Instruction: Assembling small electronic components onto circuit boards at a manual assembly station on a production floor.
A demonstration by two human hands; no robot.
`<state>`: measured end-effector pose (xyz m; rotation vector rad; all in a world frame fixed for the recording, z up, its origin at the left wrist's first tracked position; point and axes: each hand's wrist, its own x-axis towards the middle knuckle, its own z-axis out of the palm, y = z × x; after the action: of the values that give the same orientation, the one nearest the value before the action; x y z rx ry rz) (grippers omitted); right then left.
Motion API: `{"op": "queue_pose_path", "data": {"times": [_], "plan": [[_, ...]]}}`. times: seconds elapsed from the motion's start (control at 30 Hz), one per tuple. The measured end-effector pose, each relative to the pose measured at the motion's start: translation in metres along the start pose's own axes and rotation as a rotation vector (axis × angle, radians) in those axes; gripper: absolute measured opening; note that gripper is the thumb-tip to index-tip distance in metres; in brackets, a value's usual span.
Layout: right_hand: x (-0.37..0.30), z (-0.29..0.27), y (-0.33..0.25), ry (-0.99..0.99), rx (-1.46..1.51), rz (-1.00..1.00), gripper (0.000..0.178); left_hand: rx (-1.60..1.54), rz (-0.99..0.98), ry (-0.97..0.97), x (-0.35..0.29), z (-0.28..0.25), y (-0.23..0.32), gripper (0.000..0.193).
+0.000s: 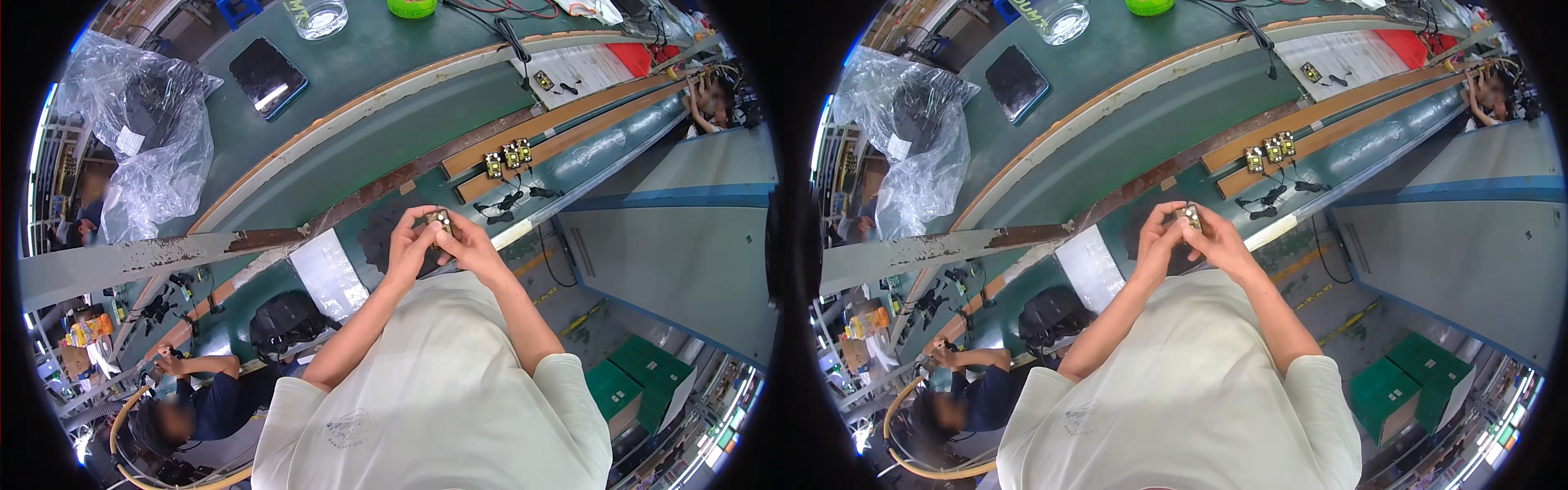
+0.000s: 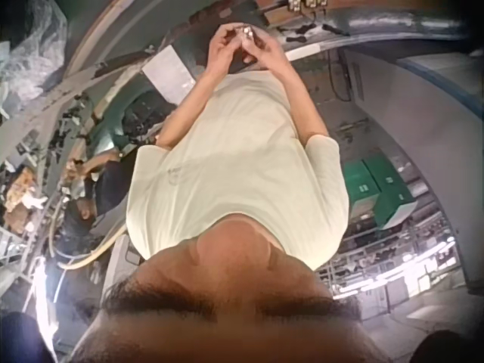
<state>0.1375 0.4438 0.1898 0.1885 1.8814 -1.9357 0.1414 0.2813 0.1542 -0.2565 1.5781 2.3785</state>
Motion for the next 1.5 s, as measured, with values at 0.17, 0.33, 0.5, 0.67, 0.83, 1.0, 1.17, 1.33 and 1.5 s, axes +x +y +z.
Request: {"op": "queue_pose_path", "data": {"times": [0.17,0.33,0.5,0.67,0.83,1.0,1.17,1.33,1.5], "plan": [[0.023,-0.041,0.082,0.045,-0.552,-0.114,0.060,0.096,-0.211,-0.076,0.008,-0.013,-0.030,0.034],[0.055,-0.062,0.060,0.294,-0.792,0.012,0.055,0.740,0.037,0.114,0.026,-0.082,-0.060,0.043],[0.110,-0.090,0.095,0.445,-0.724,-0.103,0.047,1.449,0.054,0.461,0.039,-0.177,-0.091,0.080],[0.141,-0.111,0.119,0.460,-0.801,-0.144,0.038,1.391,-0.093,0.386,0.025,-0.203,-0.096,0.096],[0.115,-0.085,0.077,0.552,-1.064,-0.020,0.033,1.391,-0.280,0.343,0.022,-0.177,-0.075,0.108],[0.113,-0.073,0.086,0.534,-1.042,-0.233,0.035,1.459,-0.405,0.285,0.023,-0.159,-0.059,0.119],[0.117,-0.064,0.106,0.361,-0.754,-0.266,0.042,1.506,-0.449,0.236,0.022,-0.159,-0.058,0.124],[0.127,-0.099,0.123,0.414,-0.878,-0.396,0.044,1.532,-0.471,0.212,0.023,-0.160,-0.059,0.125],[0.143,-0.155,0.111,0.387,-0.813,-0.261,0.040,1.565,-0.478,0.208,0.022,-0.157,-0.059,0.127]]}}
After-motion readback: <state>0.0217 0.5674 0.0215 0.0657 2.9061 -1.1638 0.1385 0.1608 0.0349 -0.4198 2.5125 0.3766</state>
